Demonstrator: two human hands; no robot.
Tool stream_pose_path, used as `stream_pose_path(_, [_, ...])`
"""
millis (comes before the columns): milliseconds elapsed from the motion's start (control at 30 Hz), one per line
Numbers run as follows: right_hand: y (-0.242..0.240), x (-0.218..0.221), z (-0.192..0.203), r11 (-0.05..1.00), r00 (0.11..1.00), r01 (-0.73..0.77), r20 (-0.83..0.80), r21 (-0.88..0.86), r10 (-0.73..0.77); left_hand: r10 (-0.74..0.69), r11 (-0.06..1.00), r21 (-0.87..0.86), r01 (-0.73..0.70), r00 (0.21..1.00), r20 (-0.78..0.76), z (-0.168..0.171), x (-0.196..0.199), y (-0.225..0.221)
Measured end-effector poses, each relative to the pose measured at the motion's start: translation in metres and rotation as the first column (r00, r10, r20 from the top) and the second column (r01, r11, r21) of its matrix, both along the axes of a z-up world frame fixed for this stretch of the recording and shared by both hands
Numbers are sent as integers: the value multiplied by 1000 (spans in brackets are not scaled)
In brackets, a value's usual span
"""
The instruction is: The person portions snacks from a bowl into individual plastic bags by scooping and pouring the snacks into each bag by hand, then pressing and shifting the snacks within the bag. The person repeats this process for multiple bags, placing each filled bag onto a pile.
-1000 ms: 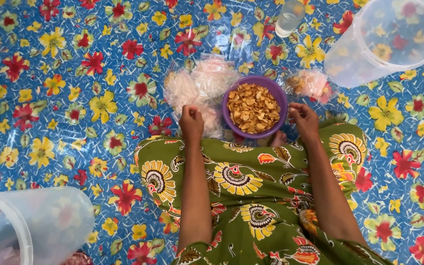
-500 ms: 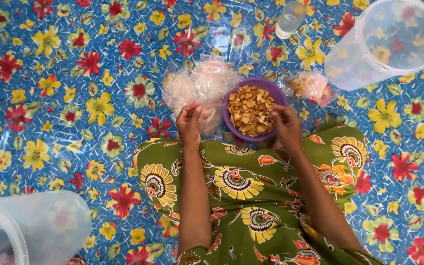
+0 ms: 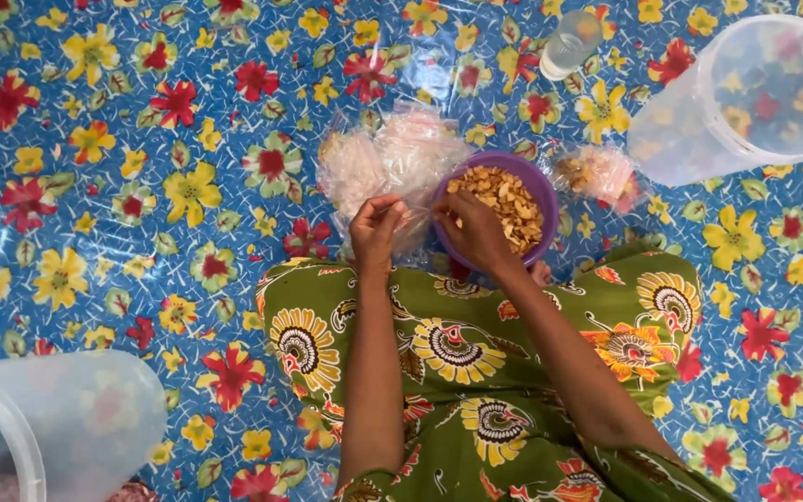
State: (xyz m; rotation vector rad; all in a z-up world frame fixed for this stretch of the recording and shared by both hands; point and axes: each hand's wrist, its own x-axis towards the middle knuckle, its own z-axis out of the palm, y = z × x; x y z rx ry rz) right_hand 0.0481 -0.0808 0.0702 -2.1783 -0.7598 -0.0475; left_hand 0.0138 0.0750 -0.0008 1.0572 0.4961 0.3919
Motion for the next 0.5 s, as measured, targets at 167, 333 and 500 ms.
stream_pose_path(167, [-10, -3, -20, 999, 999, 44, -23, -7, -44, 133, 991, 13, -133, 984, -122, -6, 0, 4])
stream_pose_path(333, [-27, -9, -39, 966, 946, 180, -301, 188, -118, 307, 944, 195, -265, 924, -230, -35, 4, 11])
stream_pose_path(500, [-43, -12, -49, 848, 810, 381, -575, 368, -114, 486, 501, 791, -351, 871, 79, -64, 10, 15])
